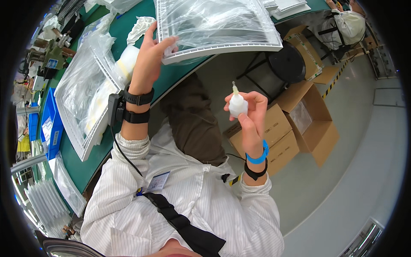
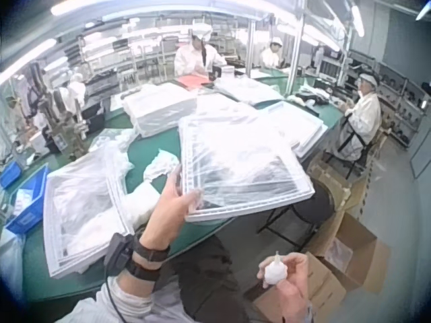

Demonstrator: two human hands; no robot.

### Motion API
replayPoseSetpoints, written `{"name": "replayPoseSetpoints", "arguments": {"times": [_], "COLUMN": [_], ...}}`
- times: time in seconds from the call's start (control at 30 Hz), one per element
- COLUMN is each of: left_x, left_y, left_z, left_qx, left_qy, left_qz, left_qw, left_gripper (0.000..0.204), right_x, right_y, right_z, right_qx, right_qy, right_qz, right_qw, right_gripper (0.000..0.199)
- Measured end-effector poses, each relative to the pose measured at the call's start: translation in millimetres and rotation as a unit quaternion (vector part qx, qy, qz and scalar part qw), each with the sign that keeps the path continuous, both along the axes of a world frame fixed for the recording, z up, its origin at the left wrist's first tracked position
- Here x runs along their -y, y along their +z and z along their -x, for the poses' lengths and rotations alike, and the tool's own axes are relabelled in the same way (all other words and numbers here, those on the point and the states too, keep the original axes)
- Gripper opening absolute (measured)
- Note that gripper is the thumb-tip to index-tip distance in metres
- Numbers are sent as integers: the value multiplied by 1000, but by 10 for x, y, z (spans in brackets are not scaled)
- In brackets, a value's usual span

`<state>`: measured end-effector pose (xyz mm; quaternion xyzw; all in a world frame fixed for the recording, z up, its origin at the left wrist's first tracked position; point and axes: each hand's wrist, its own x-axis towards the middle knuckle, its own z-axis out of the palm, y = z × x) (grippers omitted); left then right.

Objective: Applying glue to the edges of a white plastic frame and assembling it with a plastic sheet.

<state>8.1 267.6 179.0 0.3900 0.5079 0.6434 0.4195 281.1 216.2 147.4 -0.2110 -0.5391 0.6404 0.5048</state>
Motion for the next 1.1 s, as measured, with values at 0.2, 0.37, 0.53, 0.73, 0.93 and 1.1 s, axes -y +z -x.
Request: {"name": "replayPoseSetpoints", "arguments": {"times": [0.2, 0.37, 0.53, 0.73, 0.93, 1.1], "left_x": [-187, -177, -140, -140, -120, -125], "left_y": [-40, 27, 21, 59, 74, 80], "left_z": [96, 20, 4, -25, -37, -50], "left_qx": [92, 114, 150, 143, 101, 93], "left_qy": [16, 34, 46, 60, 78, 84], "left_qz": [76, 120, 109, 149, 173, 184], "left_qw": [993, 986, 982, 977, 977, 975], "left_gripper": [36, 35, 33, 35, 40, 42], "right_x": [-336, -600, -713, -758, -855, -931], "right_y": [191, 215, 265, 459, 743, 909], "right_z": [-125, -259, -296, -423, -405, -329], "right_qx": [128, 179, 213, 303, 406, 405], "right_qy": [-76, -118, -173, -188, -194, -182], "right_qz": [16, 1, -10, -21, -98, -184], "right_qw": [989, 977, 962, 934, 888, 877], "right_gripper": [37, 36, 38, 41, 43, 38]}}
